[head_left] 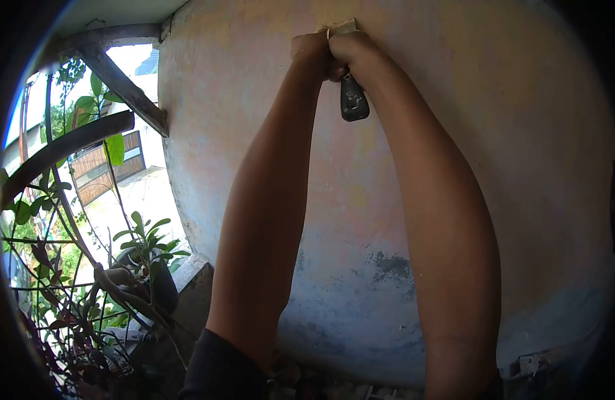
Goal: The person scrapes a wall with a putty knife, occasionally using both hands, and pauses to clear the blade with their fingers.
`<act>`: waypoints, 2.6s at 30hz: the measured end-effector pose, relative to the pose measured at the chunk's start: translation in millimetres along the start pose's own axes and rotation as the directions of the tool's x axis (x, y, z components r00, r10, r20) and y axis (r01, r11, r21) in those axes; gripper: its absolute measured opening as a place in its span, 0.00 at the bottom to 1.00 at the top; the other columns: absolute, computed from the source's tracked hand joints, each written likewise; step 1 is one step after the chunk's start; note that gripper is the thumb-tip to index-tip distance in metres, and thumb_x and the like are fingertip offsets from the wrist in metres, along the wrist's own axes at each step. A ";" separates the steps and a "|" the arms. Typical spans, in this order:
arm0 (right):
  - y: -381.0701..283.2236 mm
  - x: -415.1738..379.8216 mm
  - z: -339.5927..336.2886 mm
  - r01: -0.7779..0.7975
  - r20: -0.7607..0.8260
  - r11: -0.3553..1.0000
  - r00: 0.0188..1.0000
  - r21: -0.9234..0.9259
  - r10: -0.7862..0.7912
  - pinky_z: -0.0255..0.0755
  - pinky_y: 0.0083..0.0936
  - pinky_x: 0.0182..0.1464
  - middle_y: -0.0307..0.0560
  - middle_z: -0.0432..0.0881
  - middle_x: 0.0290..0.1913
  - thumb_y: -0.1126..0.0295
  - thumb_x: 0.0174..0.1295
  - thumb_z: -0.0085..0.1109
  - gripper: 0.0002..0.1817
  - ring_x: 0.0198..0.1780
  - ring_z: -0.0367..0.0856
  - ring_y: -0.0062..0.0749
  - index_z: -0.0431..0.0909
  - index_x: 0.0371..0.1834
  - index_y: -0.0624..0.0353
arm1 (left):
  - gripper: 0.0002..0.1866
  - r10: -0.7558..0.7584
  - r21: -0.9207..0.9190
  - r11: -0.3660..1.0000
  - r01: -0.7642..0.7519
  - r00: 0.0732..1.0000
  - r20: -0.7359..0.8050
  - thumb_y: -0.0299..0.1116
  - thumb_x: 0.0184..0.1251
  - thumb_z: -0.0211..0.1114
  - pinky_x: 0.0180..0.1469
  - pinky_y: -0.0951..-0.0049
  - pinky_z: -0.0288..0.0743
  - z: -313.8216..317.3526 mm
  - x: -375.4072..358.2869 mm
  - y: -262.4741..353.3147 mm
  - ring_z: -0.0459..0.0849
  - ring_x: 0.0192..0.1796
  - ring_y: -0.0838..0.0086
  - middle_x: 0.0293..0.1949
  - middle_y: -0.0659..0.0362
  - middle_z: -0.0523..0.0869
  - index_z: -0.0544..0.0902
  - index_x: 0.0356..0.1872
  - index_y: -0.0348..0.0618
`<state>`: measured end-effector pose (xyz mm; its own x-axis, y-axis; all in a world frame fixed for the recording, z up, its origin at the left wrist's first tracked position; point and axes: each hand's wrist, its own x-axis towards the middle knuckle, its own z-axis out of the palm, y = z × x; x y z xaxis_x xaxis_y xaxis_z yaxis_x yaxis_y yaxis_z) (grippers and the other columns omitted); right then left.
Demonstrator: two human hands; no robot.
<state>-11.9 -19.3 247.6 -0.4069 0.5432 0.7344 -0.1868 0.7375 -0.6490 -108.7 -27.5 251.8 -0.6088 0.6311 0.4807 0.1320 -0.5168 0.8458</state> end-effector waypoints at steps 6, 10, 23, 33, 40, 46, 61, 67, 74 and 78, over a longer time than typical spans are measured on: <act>2.6 -53.9 -15.3 -0.141 0.003 0.990 0.990 -0.015 0.141 0.48 0.24 0.12 0.41 0.64 0.14 0.79 0.53 0.39 0.06 0.11 0.59 0.23 0.63 0.21 0.59 | 0.23 0.201 0.405 0.903 -0.147 0.975 -0.094 0.43 0.53 0.65 0.41 0.66 0.79 5.8 -21.0 -34.8 0.85 0.39 0.59 0.40 0.45 0.83 0.77 0.43 0.32; 2.6 -38.7 -11.4 -0.138 0.012 0.990 0.990 0.043 0.138 0.46 0.23 0.11 0.41 0.64 0.14 0.79 0.54 0.39 0.06 0.10 0.58 0.21 0.63 0.21 0.60 | 0.28 0.237 0.676 0.704 -0.218 0.969 0.066 0.39 0.43 0.70 0.39 0.73 0.76 -3.1 26.1 -37.3 0.84 0.35 0.70 0.33 0.61 0.85 0.74 0.50 0.48; -5.2 -31.1 -9.9 -0.111 -0.013 0.992 0.994 0.063 0.112 0.49 0.23 0.12 0.41 0.65 0.15 0.80 0.54 0.39 0.05 0.11 0.59 0.22 0.65 0.25 0.61 | 0.24 0.165 0.496 0.864 -0.090 0.980 -0.109 0.39 0.44 0.68 0.33 0.72 0.76 7.0 21.9 -18.5 0.84 0.33 0.68 0.35 0.59 0.84 0.76 0.46 0.46; -5.5 -105.1 -43.0 -0.239 -0.072 0.962 0.966 0.131 0.249 0.46 0.23 0.11 0.37 0.61 0.15 0.80 0.56 0.35 0.06 0.12 0.55 0.19 0.62 0.24 0.59 | 0.23 0.005 0.250 0.968 0.018 0.996 -0.090 0.39 0.53 0.64 0.30 0.71 0.75 43.3 -77.7 -39.2 0.80 0.25 0.70 0.27 0.55 0.83 0.73 0.48 0.38; -18.0 -34.3 -43.6 -0.294 0.119 0.932 0.954 0.213 0.274 0.46 0.22 0.10 0.37 0.61 0.12 0.77 0.59 0.37 0.08 0.09 0.56 0.21 0.64 0.23 0.57 | 0.20 0.233 0.465 0.861 -0.207 0.972 0.002 0.42 0.49 0.67 0.37 0.68 0.79 40.0 12.7 -7.5 0.84 0.35 0.66 0.34 0.54 0.84 0.79 0.39 0.39; -32.3 -30.8 -37.6 -0.141 0.030 0.967 0.990 0.213 0.138 0.47 0.22 0.08 0.38 0.62 0.11 0.75 0.64 0.35 0.10 0.08 0.57 0.21 0.66 0.25 0.56 | 0.15 0.083 0.059 0.995 -0.081 0.996 -0.044 0.36 0.43 0.70 0.35 0.69 0.76 34.1 26.8 4.8 0.83 0.31 0.68 0.32 0.61 0.85 0.81 0.36 0.49; -9.6 -3.3 -40.5 -0.462 0.185 0.852 0.885 0.246 0.426 0.48 0.22 0.07 0.40 0.63 0.11 0.74 0.64 0.36 0.10 0.08 0.58 0.22 0.66 0.26 0.57 | 0.21 0.186 0.479 0.834 -0.275 0.956 0.225 0.42 0.39 0.72 0.41 0.69 0.77 30.0 16.1 -5.5 0.83 0.40 0.62 0.38 0.59 0.84 0.81 0.39 0.51; -14.9 17.4 -40.2 -0.250 0.171 0.928 0.963 0.277 0.209 0.48 0.23 0.08 0.40 0.63 0.12 0.75 0.61 0.38 0.08 0.08 0.57 0.22 0.68 0.26 0.58 | 0.22 0.513 0.773 0.427 -0.469 0.830 0.220 0.38 0.40 0.72 0.40 0.71 0.78 26.5 29.4 18.5 0.83 0.35 0.74 0.35 0.63 0.85 0.80 0.42 0.48; 5.3 -42.3 -46.4 -0.157 -0.095 0.986 0.982 0.061 0.163 0.48 0.23 0.11 0.39 0.64 0.14 0.78 0.55 0.41 0.05 0.10 0.58 0.21 0.68 0.25 0.61 | 0.26 0.167 0.450 0.875 -0.178 0.984 0.065 0.47 0.50 0.68 0.46 0.70 0.78 45.6 -7.2 -25.2 0.84 0.43 0.60 0.43 0.48 0.83 0.80 0.42 0.34; 4.9 -43.8 -59.0 -0.141 -0.073 0.990 0.987 0.018 0.142 0.47 0.23 0.11 0.38 0.64 0.15 0.76 0.55 0.41 0.05 0.10 0.57 0.20 0.67 0.25 0.59 | 0.24 0.140 0.496 0.860 -0.119 0.990 -0.005 0.45 0.50 0.68 0.47 0.71 0.77 56.4 -20.8 -21.1 0.84 0.44 0.62 0.44 0.50 0.84 0.80 0.43 0.37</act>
<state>57.7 -15.8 224.0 -0.3630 0.6700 0.6475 -0.1437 0.6464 -0.7494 -54.7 3.0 236.9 -0.5881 0.5499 0.5931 0.5739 -0.2330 0.7850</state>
